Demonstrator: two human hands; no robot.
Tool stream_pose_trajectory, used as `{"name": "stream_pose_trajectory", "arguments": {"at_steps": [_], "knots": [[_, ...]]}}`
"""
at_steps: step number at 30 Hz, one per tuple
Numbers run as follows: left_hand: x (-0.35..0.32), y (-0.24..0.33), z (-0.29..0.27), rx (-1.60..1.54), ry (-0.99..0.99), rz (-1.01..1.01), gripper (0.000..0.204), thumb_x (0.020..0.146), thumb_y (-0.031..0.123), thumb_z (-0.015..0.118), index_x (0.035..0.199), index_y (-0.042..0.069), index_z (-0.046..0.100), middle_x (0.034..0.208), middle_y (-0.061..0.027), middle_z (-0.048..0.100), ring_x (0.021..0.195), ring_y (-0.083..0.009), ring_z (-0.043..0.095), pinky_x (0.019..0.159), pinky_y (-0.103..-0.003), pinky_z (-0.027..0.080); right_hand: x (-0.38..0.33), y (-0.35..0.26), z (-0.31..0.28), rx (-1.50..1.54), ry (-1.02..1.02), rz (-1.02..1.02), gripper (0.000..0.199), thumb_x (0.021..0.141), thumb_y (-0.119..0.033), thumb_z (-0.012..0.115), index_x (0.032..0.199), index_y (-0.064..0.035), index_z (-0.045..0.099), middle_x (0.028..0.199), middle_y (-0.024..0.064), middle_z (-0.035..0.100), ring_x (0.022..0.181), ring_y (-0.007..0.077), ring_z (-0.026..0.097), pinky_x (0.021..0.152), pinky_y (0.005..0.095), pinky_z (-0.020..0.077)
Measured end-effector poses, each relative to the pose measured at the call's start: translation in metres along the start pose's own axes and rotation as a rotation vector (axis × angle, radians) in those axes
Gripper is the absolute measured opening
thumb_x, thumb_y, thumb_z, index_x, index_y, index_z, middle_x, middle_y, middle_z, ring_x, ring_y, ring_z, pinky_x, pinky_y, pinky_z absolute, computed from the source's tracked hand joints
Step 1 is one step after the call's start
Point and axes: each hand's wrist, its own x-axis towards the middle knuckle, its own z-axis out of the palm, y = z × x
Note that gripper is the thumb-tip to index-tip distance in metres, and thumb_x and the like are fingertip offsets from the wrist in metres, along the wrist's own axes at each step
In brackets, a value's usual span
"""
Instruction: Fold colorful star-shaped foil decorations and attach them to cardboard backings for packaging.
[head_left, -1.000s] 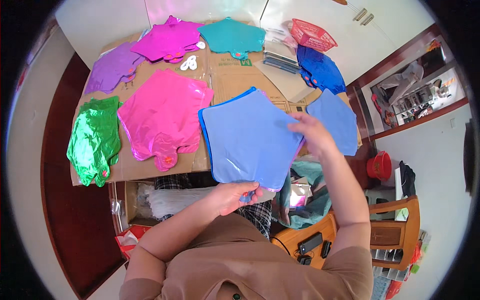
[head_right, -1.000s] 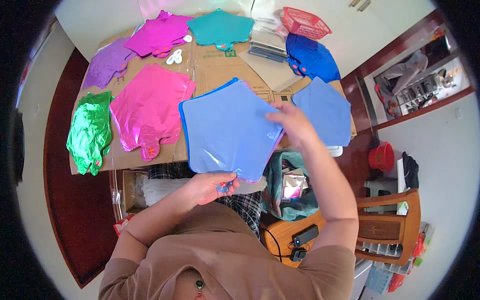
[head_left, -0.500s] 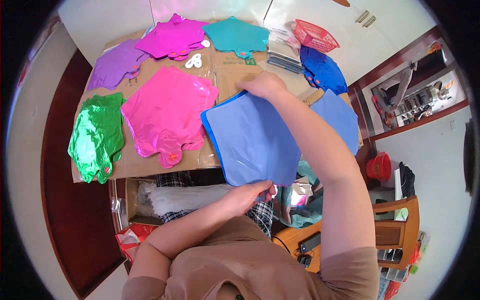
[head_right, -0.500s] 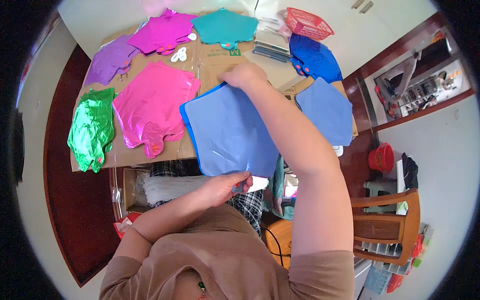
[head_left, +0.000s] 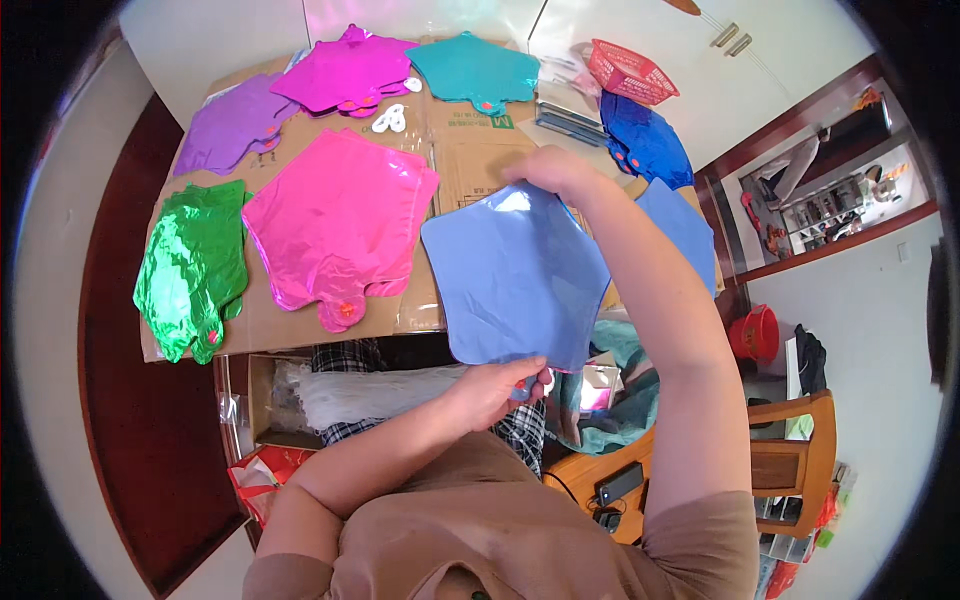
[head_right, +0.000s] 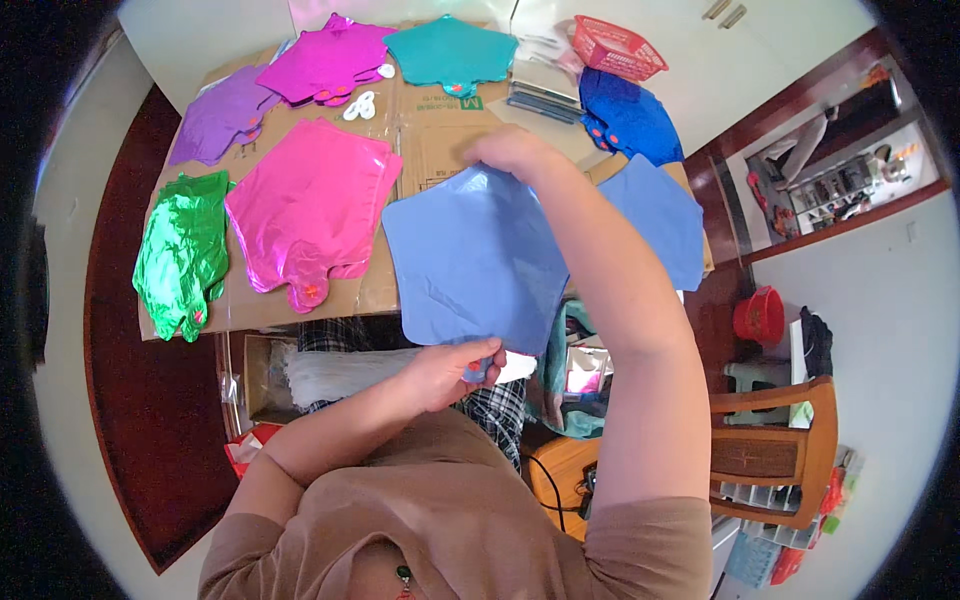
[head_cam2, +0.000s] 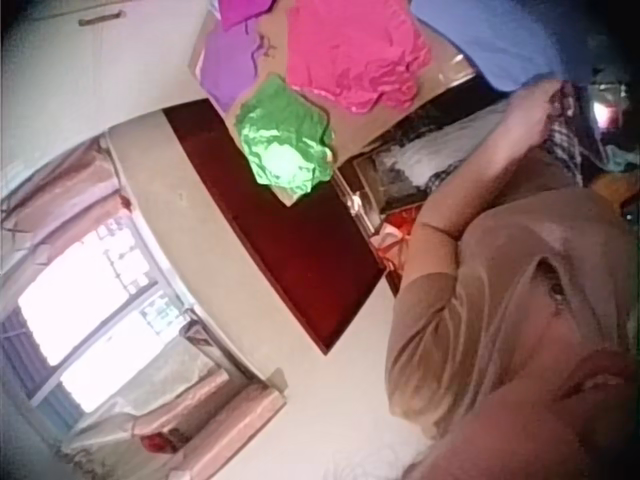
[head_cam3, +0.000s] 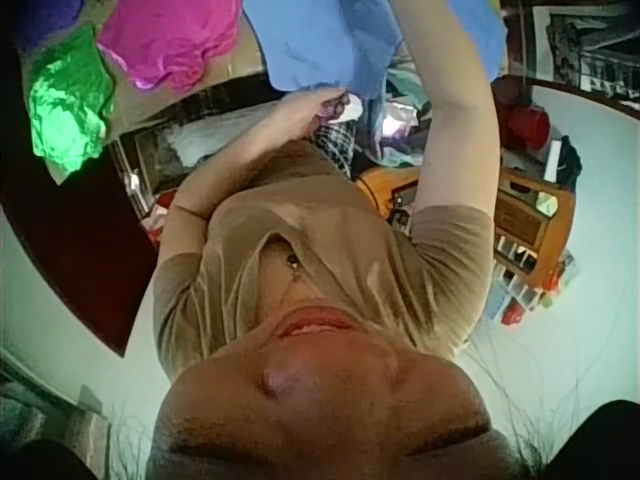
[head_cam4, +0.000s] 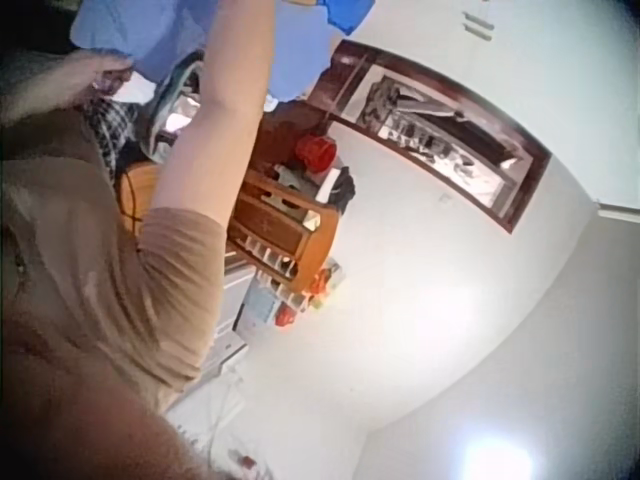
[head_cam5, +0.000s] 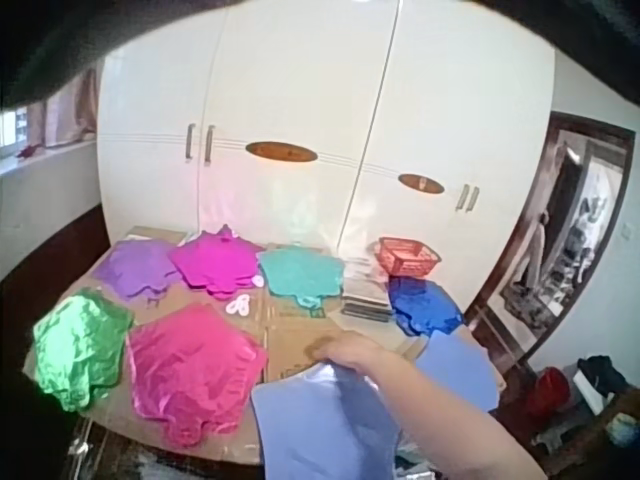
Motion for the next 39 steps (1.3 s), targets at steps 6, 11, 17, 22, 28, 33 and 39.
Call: {"name": "stream_pose_trajectory", "arguments": {"at_steps": [6,11,17,22,28,33,39], "knots": [[-0.002,0.008,0.005,-0.021,0.009,-0.018,0.018,0.090,0.022,0.063,0.095,0.005,0.060,0.086,-0.0034,0.060,0.078,-0.0140,0.056,0.073,-0.028,0.049,0.015,0.016,-0.001,0.037,-0.156,-0.108,0.027,0.075,-0.019,0.067,0.094,-0.0015,0.071,0.085,0.0082,0.068,0.075,0.0171,0.061,0.069,0.0308,0.0486],[-0.001,0.009,-0.001,-0.024,0.010,-0.038,0.018,0.091,0.022,0.062,0.095,0.004,0.060,0.086,-0.0039,0.060,0.078,-0.0143,0.056,0.074,-0.028,0.049,0.011,0.020,-0.008,-0.085,-0.158,-0.208,0.023,0.074,-0.017,0.067,0.092,-0.0020,0.071,0.085,0.0077,0.068,0.074,0.0158,0.061,0.067,0.0305,0.0484],[0.004,0.006,-0.002,0.045,0.025,0.000,0.021,0.091,0.025,0.062,0.094,0.004,0.063,0.086,-0.0023,0.060,0.078,-0.0130,0.056,0.076,-0.028,0.048,0.014,0.011,0.007,-0.201,0.055,-0.051,0.032,0.078,-0.024,0.059,0.092,0.0019,0.070,0.095,0.0186,0.067,0.087,0.0301,0.064,0.076,0.0370,0.0506],[0.001,0.007,0.005,0.065,0.054,0.011,0.019,0.091,0.022,0.062,0.093,0.004,0.062,0.085,-0.0028,0.059,0.077,-0.0134,0.054,0.075,-0.028,0.049,0.029,0.020,0.018,-0.298,0.182,-0.010,0.040,0.081,-0.034,0.058,0.093,0.0026,0.069,0.102,0.0222,0.066,0.096,0.0359,0.063,0.084,0.0400,0.0499],[0.002,0.009,0.000,0.058,0.080,0.009,0.020,0.090,0.022,0.064,0.093,0.003,0.061,0.084,-0.0031,0.058,0.076,-0.0144,0.053,0.074,-0.028,0.049,-0.009,0.000,0.003,-0.011,0.045,-0.055,0.029,0.081,-0.027,0.061,0.095,-0.0016,0.066,0.087,0.0098,0.065,0.078,0.0200,0.060,0.063,0.0364,0.0475],[0.004,0.014,0.001,0.059,0.065,-0.001,0.019,0.089,0.022,0.065,0.096,0.004,0.063,0.086,-0.0041,0.060,0.076,-0.0144,0.055,0.073,-0.029,0.049,0.009,0.030,-0.024,0.138,-0.243,0.014,0.025,0.078,-0.016,0.063,0.102,-0.0057,0.065,0.084,0.0018,0.061,0.071,0.0128,0.056,0.056,0.0305,0.0431],[-0.003,0.028,-0.006,-0.234,-0.111,-0.057,0.027,0.091,0.019,0.059,0.111,0.003,0.051,0.100,-0.0157,0.060,0.088,-0.0255,0.062,0.084,-0.042,0.051,0.011,0.029,-0.013,0.135,-0.190,-0.063,0.031,0.077,-0.006,0.062,0.107,-0.0030,0.064,0.085,0.0057,0.063,0.070,0.0133,0.057,0.053,0.0272,0.0437]]}}
